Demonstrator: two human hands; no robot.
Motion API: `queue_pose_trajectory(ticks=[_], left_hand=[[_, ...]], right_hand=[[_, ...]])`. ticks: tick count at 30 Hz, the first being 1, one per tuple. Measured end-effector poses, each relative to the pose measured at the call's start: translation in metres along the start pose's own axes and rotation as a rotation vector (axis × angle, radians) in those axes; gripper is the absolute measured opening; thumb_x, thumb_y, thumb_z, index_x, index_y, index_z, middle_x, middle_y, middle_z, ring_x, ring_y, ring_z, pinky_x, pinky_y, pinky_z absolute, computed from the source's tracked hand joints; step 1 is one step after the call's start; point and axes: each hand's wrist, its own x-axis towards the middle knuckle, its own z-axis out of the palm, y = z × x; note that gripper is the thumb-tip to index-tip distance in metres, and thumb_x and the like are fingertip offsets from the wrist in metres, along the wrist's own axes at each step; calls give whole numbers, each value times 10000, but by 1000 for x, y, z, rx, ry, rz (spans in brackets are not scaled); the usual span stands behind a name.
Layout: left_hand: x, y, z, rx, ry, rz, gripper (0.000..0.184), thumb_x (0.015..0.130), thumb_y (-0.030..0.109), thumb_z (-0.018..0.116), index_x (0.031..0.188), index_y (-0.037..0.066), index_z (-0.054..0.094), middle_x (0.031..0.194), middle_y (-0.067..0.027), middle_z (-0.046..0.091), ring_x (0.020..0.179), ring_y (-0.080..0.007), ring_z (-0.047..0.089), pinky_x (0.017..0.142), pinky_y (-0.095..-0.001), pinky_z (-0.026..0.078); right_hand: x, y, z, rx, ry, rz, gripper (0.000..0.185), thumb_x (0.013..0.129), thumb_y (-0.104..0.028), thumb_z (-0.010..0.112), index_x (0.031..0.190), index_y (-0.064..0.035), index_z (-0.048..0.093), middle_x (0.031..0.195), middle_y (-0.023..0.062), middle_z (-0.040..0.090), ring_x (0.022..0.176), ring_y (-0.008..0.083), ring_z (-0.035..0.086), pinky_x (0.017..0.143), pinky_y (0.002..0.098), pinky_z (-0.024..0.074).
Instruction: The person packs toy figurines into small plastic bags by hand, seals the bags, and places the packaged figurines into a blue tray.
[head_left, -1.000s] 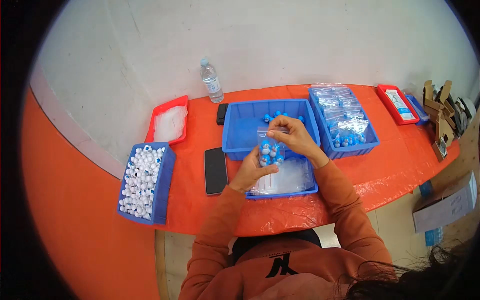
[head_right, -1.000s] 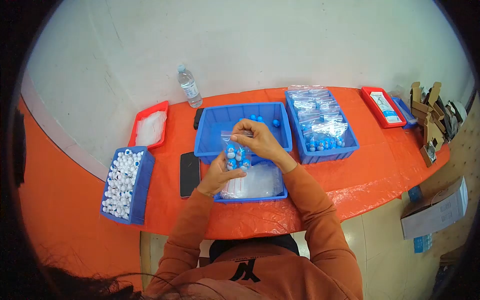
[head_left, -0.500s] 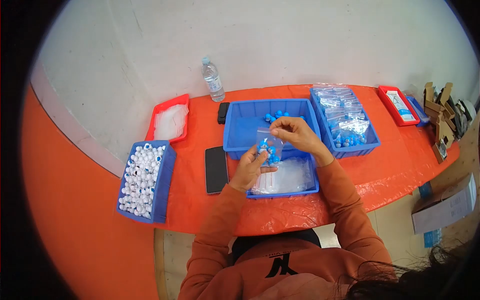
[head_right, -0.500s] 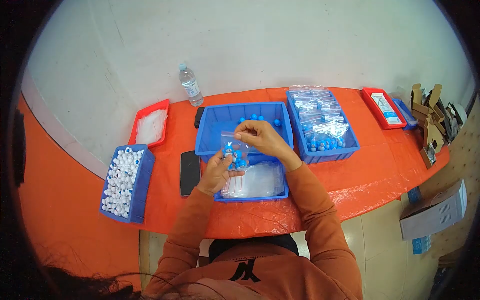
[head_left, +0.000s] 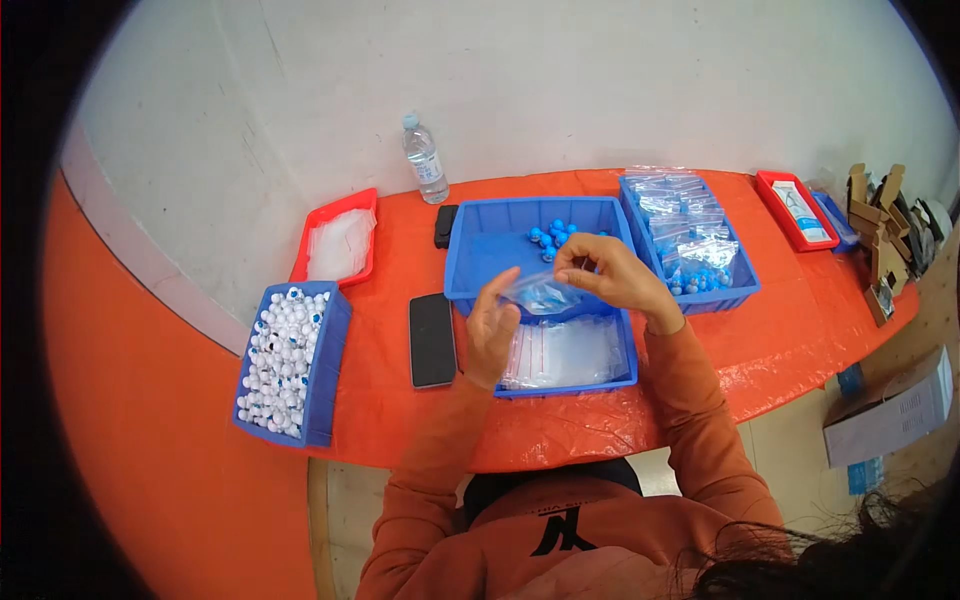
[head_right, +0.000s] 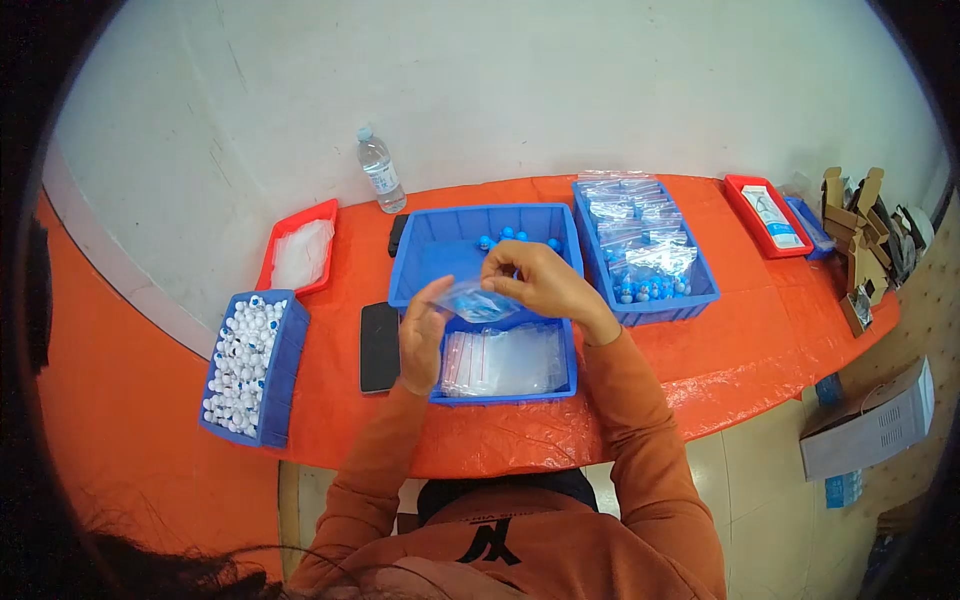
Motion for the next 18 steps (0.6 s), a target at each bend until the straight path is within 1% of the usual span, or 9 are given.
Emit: queue_pose_trajectory(ticks=[3, 4, 8, 9, 13, 15, 16, 18], left_hand=[[-5, 11, 8, 539, 165, 154, 364, 840, 188, 664, 1170, 71, 566, 1147, -95, 583, 1114, -259, 526, 993, -354, 365], [-5, 11, 9, 538, 166, 153, 364, 840, 188, 664, 1170, 71, 566, 1147, -95, 583, 1114, -259, 526, 993, -354, 365], [-2, 10, 10, 861, 82, 430, 240, 783, 121, 683, 1013, 75, 633, 1063, -81, 619, 1067, -263, 553, 964, -354, 382], [-2, 10, 10, 861, 83, 429, 240, 783, 121, 683, 1013, 75, 633, 1063, -81, 619, 1067, -263, 553, 964, -354, 382], [-3, 7, 9, 799, 50, 404, 157, 764, 87, 683, 914, 79, 638, 995, -65, 637, 1032, -260, 574, 929, -357, 394], [-2, 15, 12, 872, 73, 411, 130, 768, 54, 664, 888, 77, 621, 957, -60, 642, 993, -249, 591, 906, -355, 399], [-1, 15, 13, 831, 40, 419, 130, 768, 54, 664, 888, 77, 621, 957, -60, 642, 993, -249, 591, 906, -355, 399], [-2, 16, 7, 856, 102, 387, 131, 765, 48, 662, 884, 81, 618, 930, -52, 645, 968, -240, 596, 928, -360, 389]], right_hand=[[-4, -9, 4, -233, -71, -59, 75, 762, -43, 682, 810, -45, 624, 727, 20, 590, 602, 118, 482, 562, 243, 400], [-5, -9, 6, -233, -72, -58, 75, 762, -43, 682, 810, -45, 624, 727, 20, 590, 602, 118, 482, 562, 243, 400], [-7, -5, 14, -344, -131, -140, 119, 721, -24, 691, 816, -42, 621, 735, 34, 598, 583, 163, 486, 571, 265, 412], [-7, -5, 15, -343, -132, -140, 119, 721, -24, 691, 816, -42, 621, 735, 34, 598, 583, 163, 486, 571, 265, 412], [-7, -8, 19, -366, -149, -137, 113, 727, -44, 685, 821, -54, 623, 739, 41, 600, 590, 184, 502, 580, 271, 419], [-5, -5, 24, -397, -110, -183, 85, 749, -74, 677, 809, -62, 617, 746, 41, 598, 601, 191, 518, 580, 277, 421], [-4, -4, 25, -429, -80, -154, 85, 749, -74, 677, 809, -62, 617, 746, 41, 598, 601, 191, 518, 580, 277, 421], [-1, -3, 28, -376, -87, -255, 73, 765, -83, 663, 812, -68, 609, 755, 41, 598, 611, 192, 527, 586, 282, 424]])
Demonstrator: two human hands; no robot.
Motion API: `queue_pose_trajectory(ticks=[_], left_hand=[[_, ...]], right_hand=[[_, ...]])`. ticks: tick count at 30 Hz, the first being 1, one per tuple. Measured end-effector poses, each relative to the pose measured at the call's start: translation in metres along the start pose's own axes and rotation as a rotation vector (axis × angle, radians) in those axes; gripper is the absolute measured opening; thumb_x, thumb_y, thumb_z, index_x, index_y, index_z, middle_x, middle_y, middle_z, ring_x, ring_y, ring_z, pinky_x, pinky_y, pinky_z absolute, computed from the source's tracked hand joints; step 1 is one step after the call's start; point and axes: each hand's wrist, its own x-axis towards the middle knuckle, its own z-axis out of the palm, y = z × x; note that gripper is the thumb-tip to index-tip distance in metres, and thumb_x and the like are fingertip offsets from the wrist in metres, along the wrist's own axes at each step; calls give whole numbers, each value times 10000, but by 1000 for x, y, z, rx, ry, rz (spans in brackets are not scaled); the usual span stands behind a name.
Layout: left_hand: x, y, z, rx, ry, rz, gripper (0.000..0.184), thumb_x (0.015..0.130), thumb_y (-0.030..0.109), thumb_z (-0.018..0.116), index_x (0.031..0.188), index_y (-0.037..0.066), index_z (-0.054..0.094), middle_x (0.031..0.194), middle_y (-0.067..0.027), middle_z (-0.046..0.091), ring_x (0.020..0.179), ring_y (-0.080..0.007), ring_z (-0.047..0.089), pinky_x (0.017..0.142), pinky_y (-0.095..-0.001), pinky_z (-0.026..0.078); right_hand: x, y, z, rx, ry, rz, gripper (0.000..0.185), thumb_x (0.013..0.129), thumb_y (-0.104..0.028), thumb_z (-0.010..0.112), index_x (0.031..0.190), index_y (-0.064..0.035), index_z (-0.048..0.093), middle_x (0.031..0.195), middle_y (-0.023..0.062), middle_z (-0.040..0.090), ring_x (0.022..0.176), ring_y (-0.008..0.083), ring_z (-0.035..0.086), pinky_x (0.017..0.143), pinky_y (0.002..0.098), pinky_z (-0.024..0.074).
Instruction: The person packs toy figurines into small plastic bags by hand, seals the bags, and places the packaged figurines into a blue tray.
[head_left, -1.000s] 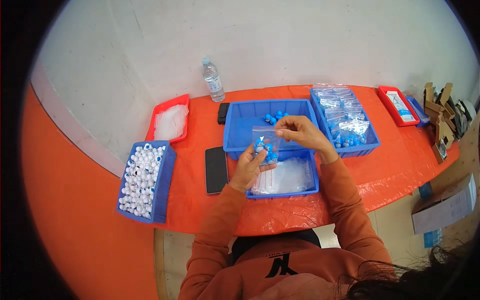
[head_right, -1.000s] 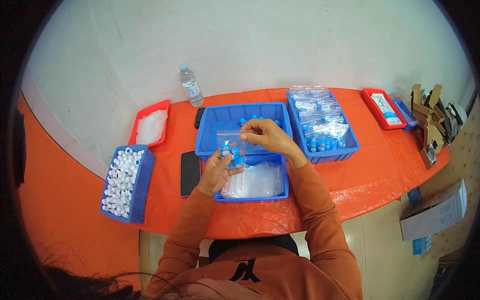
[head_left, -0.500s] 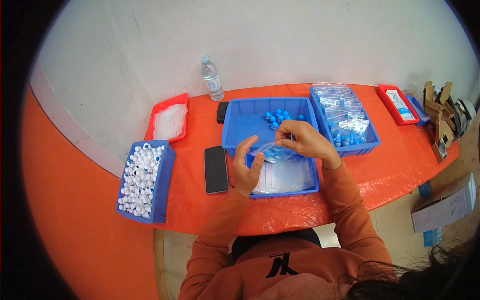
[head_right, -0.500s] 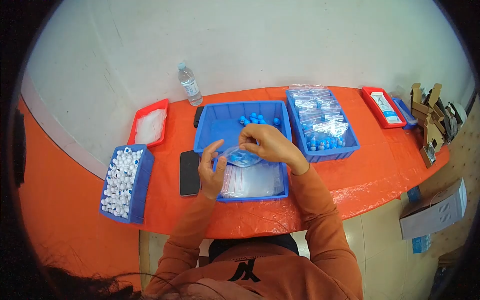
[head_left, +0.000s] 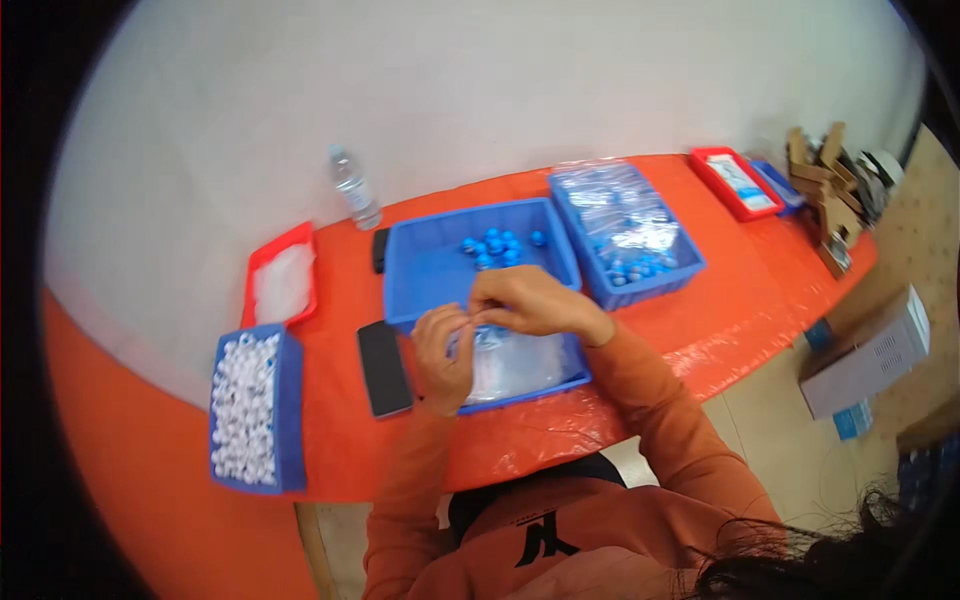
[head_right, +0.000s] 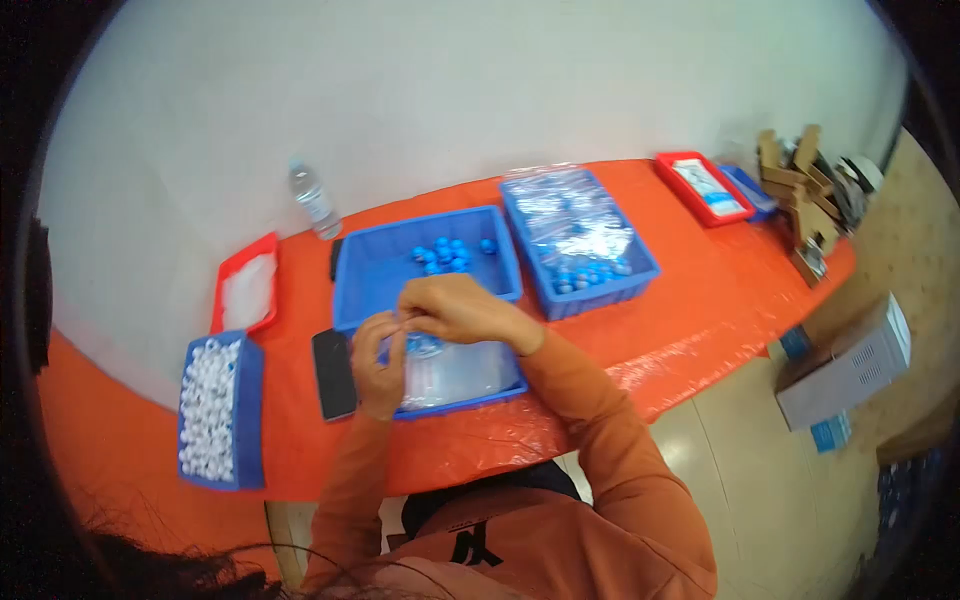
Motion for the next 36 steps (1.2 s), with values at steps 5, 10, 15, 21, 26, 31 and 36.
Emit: queue_pose_trajectory(ticks=[5, 10, 15, 21, 26, 31, 36], left_hand=[[2, 0, -6, 43, 17, 64, 94, 774, 45, 652, 850, 75, 608, 902, -54, 645, 946, -244, 599, 980, -387, 367], [3, 9, -7, 103, -47, 130, 78, 783, 47, 648, 840, 78, 606, 896, -53, 645, 939, -240, 602, 985, -391, 369], [1, -3, -6, -25, 3, 16, 77, 788, 40, 646, 844, 74, 606, 899, -64, 645, 938, -244, 603, 943, -381, 413], [2, -2, -4, -78, 25, -33, 79, 788, 27, 643, 852, 56, 605, 903, -82, 645, 939, -255, 605, 883, -363, 459], [2, -6, -5, -54, 29, -12, 74, 790, 15, 636, 853, 39, 605, 909, -96, 644, 948, -266, 606, 847, -353, 482], [2, -6, -6, -50, 20, -3, 73, 791, 16, 634, 855, 40, 607, 914, -96, 645, 952, -267, 608, 859, -357, 481], [3, -4, -6, -83, 13, -28, 35, 814, 8, 605, 835, 34, 593, 907, -90, 630, 951, -255, 598, 871, -348, 457]], right_hand=[[1, -2, -10, -53, 14, 12, 81, 769, -85, 663, 820, -74, 601, 760, 35, 592, 613, 191, 515, 595, 275, 422], [-30, 2, -47, 58, 70, 172, 61, 809, -87, 653, 830, -78, 596, 801, 24, 580, 635, 148, 496, 612, 256, 414], [-88, 28, -118, 587, 563, 375, 55, 897, -99, 586, 927, -70, 550, 882, 123, 664, 466, 86, 513, 439, 142, 408], [-157, 88, -187, 808, 715, 491, 37, 918, -143, 569, 940, -113, 565, 755, 6, 586, 621, 79, 531, 555, 176, 423], [-179, 117, -198, 523, 627, 722, 51, 931, -169, 550, 937, -122, 570, 749, -14, 556, 679, 81, 529, 612, 206, 434], [-184, 142, -191, 587, 622, 793, 84, 942, -191, 533, 930, -118, 572, 762, -9, 558, 708, 84, 533, 647, 232, 440], [-190, 154, -195, 158, 470, 866, 101, 949, -198, 522, 930, -111, 569, 770, 1, 562, 696, 86, 530, 647, 224, 438]])
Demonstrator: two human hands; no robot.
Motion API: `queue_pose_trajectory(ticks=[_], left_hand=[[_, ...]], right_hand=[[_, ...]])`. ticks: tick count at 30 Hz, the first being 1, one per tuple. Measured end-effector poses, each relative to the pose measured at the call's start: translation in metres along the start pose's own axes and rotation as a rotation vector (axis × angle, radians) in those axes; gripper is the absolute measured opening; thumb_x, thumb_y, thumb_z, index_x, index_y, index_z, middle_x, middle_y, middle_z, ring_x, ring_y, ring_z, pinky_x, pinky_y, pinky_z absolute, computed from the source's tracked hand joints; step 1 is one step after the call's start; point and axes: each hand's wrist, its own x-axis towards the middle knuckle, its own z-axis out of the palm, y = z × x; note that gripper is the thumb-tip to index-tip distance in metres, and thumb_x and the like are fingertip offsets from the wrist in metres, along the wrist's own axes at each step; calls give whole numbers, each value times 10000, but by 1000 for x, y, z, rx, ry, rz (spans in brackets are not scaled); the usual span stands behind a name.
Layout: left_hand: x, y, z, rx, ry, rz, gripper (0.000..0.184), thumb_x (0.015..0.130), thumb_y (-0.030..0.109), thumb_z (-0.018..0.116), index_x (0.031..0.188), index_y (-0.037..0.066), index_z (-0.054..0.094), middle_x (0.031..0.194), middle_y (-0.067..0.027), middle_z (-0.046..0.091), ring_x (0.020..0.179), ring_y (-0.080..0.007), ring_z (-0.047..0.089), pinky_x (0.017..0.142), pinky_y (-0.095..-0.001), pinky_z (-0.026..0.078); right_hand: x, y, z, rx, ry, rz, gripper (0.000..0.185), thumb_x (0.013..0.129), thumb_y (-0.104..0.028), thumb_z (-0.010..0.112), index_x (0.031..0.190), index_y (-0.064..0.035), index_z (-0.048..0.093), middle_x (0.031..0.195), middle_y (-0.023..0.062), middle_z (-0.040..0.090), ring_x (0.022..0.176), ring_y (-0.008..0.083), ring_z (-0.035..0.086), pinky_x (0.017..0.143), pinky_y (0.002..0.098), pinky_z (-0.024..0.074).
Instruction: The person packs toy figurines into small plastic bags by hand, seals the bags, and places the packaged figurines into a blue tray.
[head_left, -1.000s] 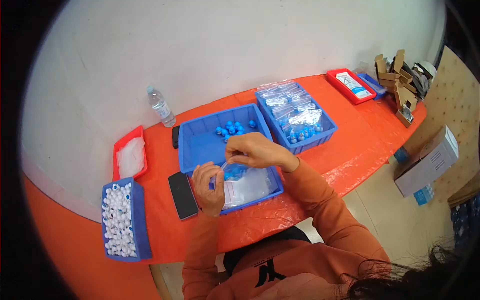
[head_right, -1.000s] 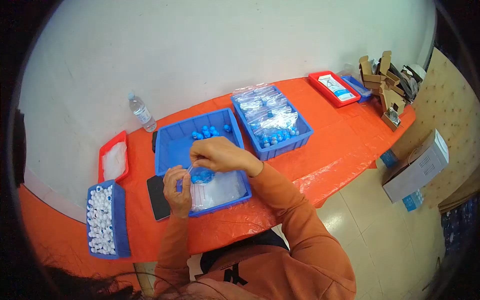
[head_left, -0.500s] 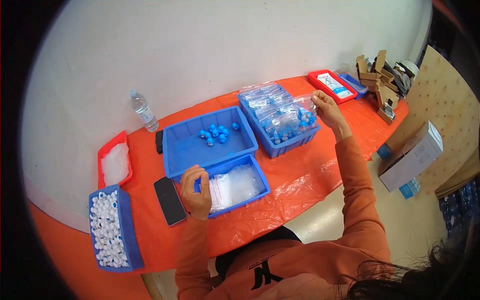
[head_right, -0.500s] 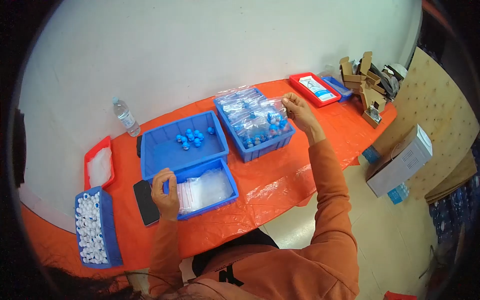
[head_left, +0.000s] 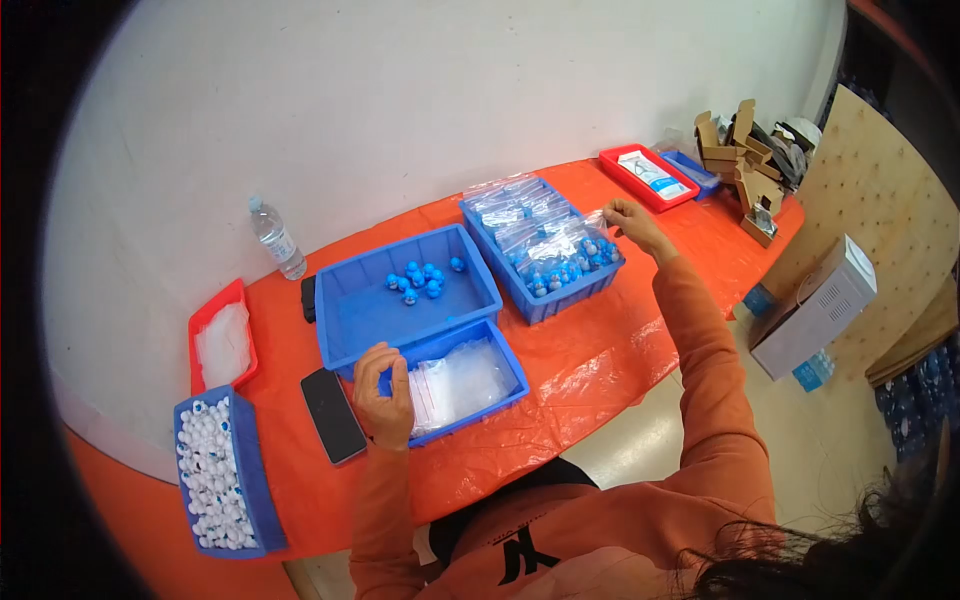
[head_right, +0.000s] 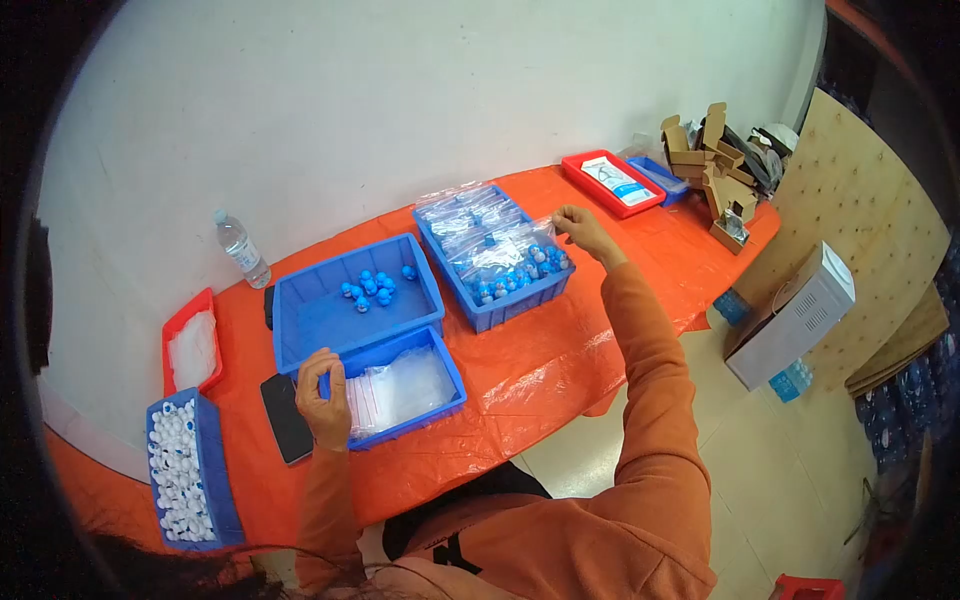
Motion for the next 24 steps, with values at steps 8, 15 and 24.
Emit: queue_pose_trajectory(ticks=[8, 15, 24], left_hand=[[0, 0, 0, 14, -9, 9, 26, 820, 18, 603, 836, 35, 593, 908, -90, 632, 956, -256, 599, 872, -352, 458], [0, -2, 0, 32, -4, 35, 81, 795, 14, 635, 863, 43, 603, 918, -96, 647, 959, -272, 609, 866, -366, 485], [0, -1, 0, 32, 16, 32, 80, 802, 25, 636, 871, 49, 604, 923, -95, 647, 966, -270, 608, 876, -366, 485]], right_hand=[[3, 1, 12, 487, -34, 127, 124, 948, -207, 513, 929, -96, 565, 763, 27, 565, 679, 103, 531, 628, 221, 437], [3, 1, 27, 189, 305, -116, 157, 922, -192, 529, 944, -49, 591, 797, 69, 598, 707, 125, 551, 635, 230, 445], [-33, -40, 19, -423, -38, -50, 211, 861, -189, 568, 939, -14, 656, 867, 121, 657, 788, 180, 593, 664, 280, 471]])
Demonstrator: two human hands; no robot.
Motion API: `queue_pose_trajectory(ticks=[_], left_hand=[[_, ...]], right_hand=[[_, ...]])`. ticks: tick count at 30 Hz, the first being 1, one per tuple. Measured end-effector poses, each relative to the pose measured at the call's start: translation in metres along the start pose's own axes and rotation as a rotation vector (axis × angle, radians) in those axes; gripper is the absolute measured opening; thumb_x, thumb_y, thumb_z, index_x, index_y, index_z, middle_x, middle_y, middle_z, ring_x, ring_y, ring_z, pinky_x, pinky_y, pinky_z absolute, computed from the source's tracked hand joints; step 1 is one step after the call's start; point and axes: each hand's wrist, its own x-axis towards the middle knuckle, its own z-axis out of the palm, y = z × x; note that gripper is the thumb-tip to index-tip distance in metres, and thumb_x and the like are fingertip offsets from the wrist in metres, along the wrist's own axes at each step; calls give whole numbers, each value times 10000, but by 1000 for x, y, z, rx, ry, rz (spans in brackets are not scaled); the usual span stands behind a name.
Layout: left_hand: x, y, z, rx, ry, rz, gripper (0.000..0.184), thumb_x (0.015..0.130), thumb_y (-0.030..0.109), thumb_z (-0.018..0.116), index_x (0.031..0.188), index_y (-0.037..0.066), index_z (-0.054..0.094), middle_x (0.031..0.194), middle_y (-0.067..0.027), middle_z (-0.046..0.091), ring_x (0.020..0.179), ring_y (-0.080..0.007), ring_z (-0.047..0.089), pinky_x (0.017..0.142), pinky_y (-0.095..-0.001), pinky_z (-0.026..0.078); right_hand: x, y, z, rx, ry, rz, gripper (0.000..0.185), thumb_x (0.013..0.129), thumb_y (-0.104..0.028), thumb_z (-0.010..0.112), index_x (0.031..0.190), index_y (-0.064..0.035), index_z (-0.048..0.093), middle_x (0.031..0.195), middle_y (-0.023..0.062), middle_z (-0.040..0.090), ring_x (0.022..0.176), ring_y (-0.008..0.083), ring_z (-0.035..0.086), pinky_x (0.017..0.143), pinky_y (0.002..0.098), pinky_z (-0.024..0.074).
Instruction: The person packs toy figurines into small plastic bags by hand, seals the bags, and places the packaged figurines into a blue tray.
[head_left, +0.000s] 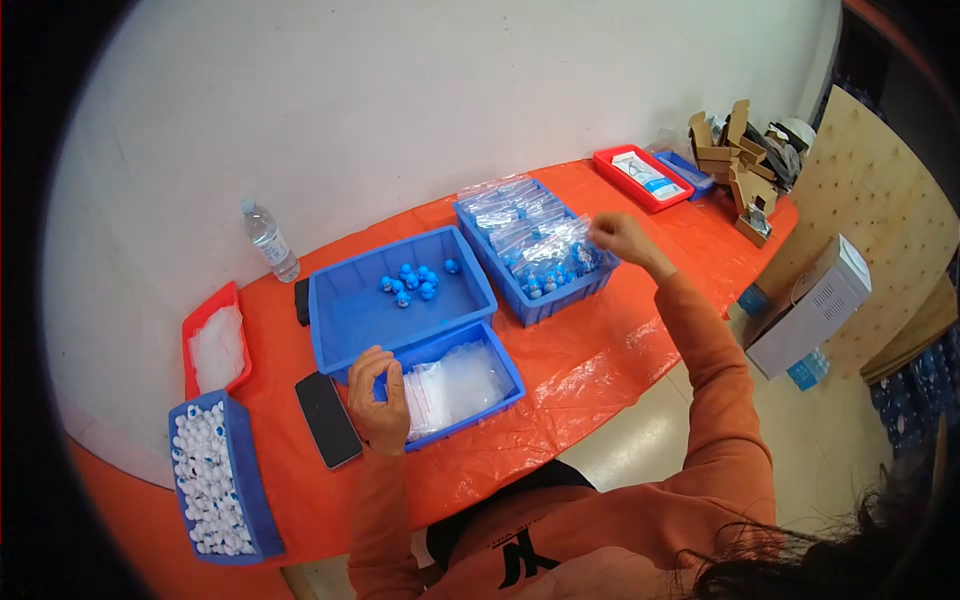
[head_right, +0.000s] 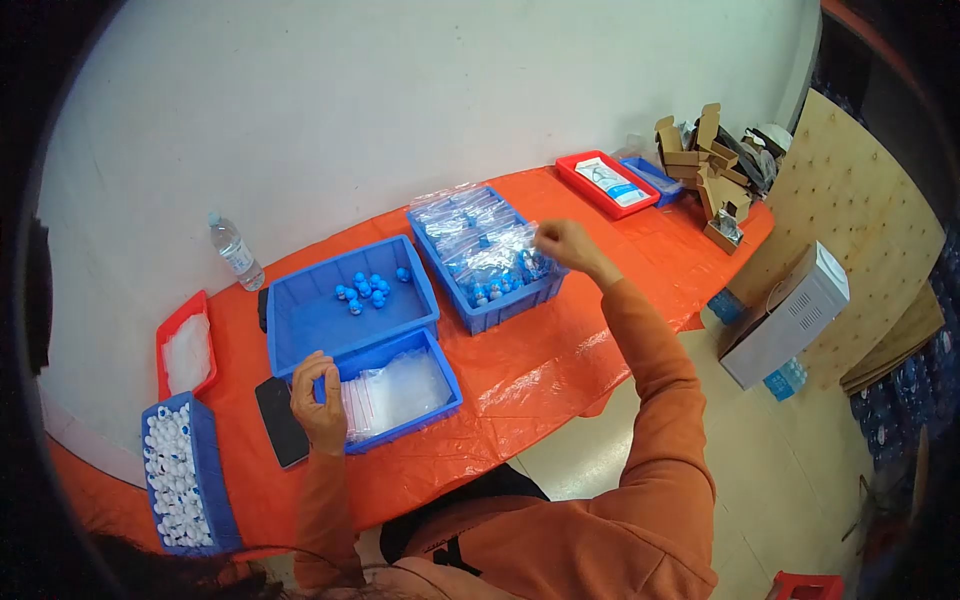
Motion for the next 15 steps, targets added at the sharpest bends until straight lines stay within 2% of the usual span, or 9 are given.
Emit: queue_pose_trajectory(ticks=[1, 5, 11, 15], left_hand=[[0, 0, 0, 0, -1, -3, 80, 802, 25, 636, 871, 49, 604, 923, -95, 647, 966, -270, 608, 876, -366, 485], [0, 2, 0, -7, 4, -14, 29, 824, 34, 614, 846, 44, 598, 926, -87, 636, 970, -259, 601, 884, -355, 460], [-2, 1, 2, -10, 12, -37, 37, 818, 22, 614, 851, 35, 605, 931, -92, 638, 963, -258, 602, 879, -348, 461], [0, 5, 1, -19, -5, -32, 89, 791, 27, 649, 874, 36, 618, 934, -105, 646, 958, -268, 606, 861, -359, 491]], right_hand=[[-3, -2, 0, -1, -2, 2, 211, 861, -189, 568, 939, -14, 656, 867, 121, 657, 788, 180, 593, 664, 280, 471], [-14, -7, 4, -433, -346, -30, 200, 844, -210, 582, 907, -47, 680, 870, 101, 671, 776, 224, 606, 690, 325, 483], [-10, -36, -10, -476, -294, 56, 222, 845, -228, 580, 931, -47, 675, 900, 107, 674, 770, 259, 609, 717, 345, 485], [-10, -9, 8, -485, -299, -115, 239, 851, -242, 572, 905, -31, 671, 802, 98, 650, 672, 246, 569, 681, 334, 472]])
